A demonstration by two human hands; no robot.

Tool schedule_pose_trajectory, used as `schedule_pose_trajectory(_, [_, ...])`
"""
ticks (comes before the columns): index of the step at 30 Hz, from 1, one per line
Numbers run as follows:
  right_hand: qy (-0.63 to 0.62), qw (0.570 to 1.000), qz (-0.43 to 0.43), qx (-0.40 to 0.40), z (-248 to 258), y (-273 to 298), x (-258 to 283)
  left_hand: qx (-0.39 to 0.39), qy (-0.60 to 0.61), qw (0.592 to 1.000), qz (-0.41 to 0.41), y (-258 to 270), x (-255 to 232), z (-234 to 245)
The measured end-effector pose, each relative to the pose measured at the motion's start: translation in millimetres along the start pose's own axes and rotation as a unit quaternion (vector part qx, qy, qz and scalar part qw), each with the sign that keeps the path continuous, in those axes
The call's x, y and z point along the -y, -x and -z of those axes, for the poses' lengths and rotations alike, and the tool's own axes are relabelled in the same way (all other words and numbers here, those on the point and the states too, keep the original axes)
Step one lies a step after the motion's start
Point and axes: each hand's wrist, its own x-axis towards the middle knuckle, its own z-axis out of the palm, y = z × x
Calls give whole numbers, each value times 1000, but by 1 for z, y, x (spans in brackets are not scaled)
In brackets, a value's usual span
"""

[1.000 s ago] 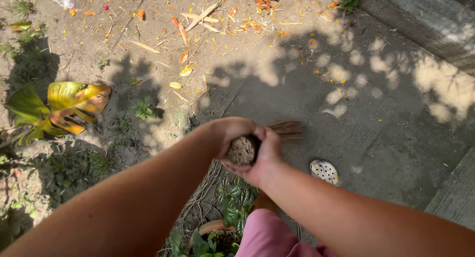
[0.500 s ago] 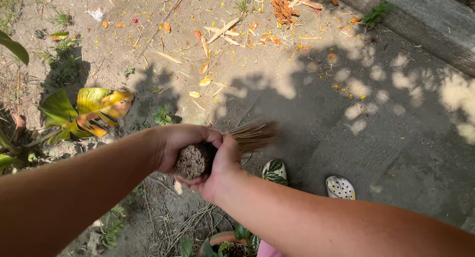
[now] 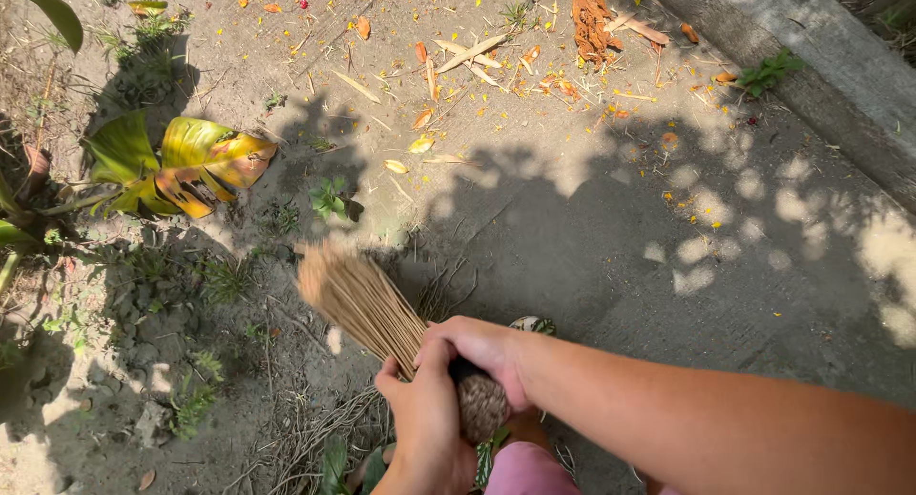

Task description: The person sweeps debris off the outdoor ground using a handheld broom while walking along a path.

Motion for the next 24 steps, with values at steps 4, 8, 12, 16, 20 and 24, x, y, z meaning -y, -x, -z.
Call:
schedule_pose_trajectory(4, [125,978,-137,-95,40,18,89,187,113,962,165,-49,3,-89])
schedule_pose_trajectory(8, [114,983,51,-138,54,48,102,134,56,984,103,-49,6,-126])
schedule_pose_trajectory(12, [112,979,84,-148,47,33,40,164,146,975,32,-24,48,-57])
schedule_pose_trajectory(16, [129,983,44,-127,47,10,-3,36,176,982,55,-6,68,-21])
schedule_pose_trajectory(20, [120,991,-4,-54,76,-8,98,86,224,966,91,-63,36,-103])
schedule_pose_trajectory(24, [150,978,116,-90,60,30,171,185,163,968,36,-73,-13,-171])
